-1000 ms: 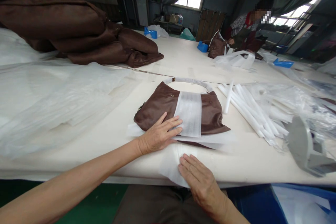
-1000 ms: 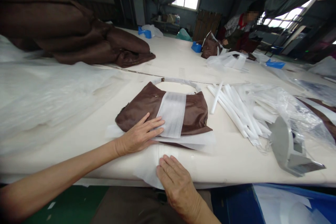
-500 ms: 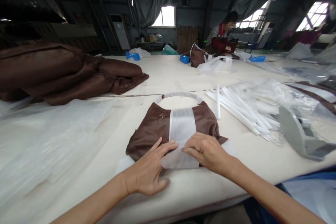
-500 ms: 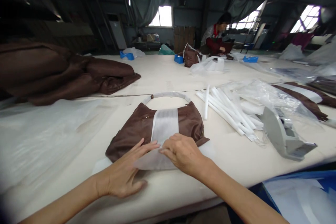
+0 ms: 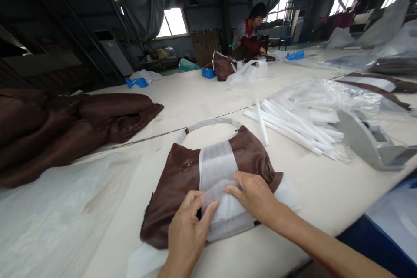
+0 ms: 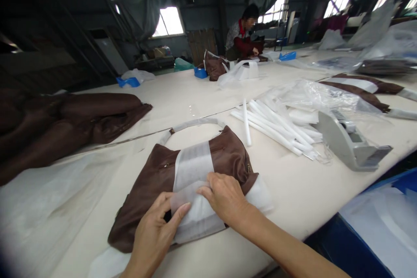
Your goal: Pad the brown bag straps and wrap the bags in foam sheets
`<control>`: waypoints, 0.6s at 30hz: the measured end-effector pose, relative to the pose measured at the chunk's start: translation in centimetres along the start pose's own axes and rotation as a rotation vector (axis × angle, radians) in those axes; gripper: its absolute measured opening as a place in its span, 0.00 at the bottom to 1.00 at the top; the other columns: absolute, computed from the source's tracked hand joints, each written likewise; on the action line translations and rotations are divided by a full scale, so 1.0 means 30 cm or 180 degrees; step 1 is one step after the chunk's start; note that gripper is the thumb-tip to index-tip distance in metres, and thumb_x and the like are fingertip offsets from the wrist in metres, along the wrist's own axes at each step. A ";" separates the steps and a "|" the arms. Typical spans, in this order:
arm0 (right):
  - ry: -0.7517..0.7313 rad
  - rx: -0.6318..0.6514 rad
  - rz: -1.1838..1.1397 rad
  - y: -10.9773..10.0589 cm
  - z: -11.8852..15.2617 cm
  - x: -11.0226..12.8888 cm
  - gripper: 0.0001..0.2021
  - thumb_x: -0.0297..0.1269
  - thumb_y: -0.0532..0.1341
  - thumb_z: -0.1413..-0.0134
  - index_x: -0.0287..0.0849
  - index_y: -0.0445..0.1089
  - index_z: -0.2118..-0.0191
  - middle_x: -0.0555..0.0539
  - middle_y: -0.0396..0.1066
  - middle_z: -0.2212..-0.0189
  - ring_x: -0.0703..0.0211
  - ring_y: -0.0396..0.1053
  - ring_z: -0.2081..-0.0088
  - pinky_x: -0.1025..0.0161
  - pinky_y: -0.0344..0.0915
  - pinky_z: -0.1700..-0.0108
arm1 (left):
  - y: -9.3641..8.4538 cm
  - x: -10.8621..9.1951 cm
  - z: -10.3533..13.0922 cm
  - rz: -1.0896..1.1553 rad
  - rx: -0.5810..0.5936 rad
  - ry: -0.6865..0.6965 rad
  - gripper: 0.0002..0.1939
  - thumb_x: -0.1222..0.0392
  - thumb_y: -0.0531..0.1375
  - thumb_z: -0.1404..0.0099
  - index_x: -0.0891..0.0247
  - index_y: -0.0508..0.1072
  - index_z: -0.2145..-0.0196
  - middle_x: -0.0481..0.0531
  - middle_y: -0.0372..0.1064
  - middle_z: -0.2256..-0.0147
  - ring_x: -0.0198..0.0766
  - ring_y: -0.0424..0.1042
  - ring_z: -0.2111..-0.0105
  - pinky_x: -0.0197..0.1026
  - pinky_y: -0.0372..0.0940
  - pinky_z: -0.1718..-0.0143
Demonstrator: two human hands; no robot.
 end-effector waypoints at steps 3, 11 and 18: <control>0.0080 0.0011 0.0222 0.014 -0.008 0.006 0.12 0.43 0.60 0.37 0.41 0.67 0.68 0.45 0.74 0.69 0.51 0.74 0.64 0.61 0.58 0.66 | 0.005 0.004 -0.003 -0.0013 -0.0323 -0.0379 0.19 0.41 0.56 0.34 0.58 0.76 0.69 0.51 0.67 0.60 0.40 0.71 0.64 0.38 0.66 0.66; 0.0195 -0.0009 0.0387 0.020 -0.015 0.021 0.10 0.41 0.60 0.38 0.40 0.67 0.66 0.44 0.74 0.69 0.48 0.75 0.63 0.60 0.61 0.65 | 0.017 0.033 -0.004 -0.0131 -0.0755 -0.0609 0.24 0.37 0.57 0.38 0.60 0.68 0.78 0.51 0.66 0.62 0.38 0.69 0.67 0.39 0.65 0.65; 0.0197 -0.0742 -0.0637 0.025 -0.012 -0.013 0.05 0.32 0.63 0.43 0.41 0.65 0.62 0.47 0.70 0.67 0.55 0.71 0.66 0.61 0.65 0.62 | 0.013 -0.013 -0.027 -0.0694 -0.0465 -0.0652 0.22 0.43 0.52 0.34 0.59 0.57 0.79 0.45 0.60 0.77 0.37 0.65 0.75 0.37 0.53 0.73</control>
Point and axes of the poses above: each hand's wrist, its own z-axis away from the middle knuckle, its own y-axis out of the palm, x = y × z, the point moved 3 cm from there along -z, towards the middle knuckle
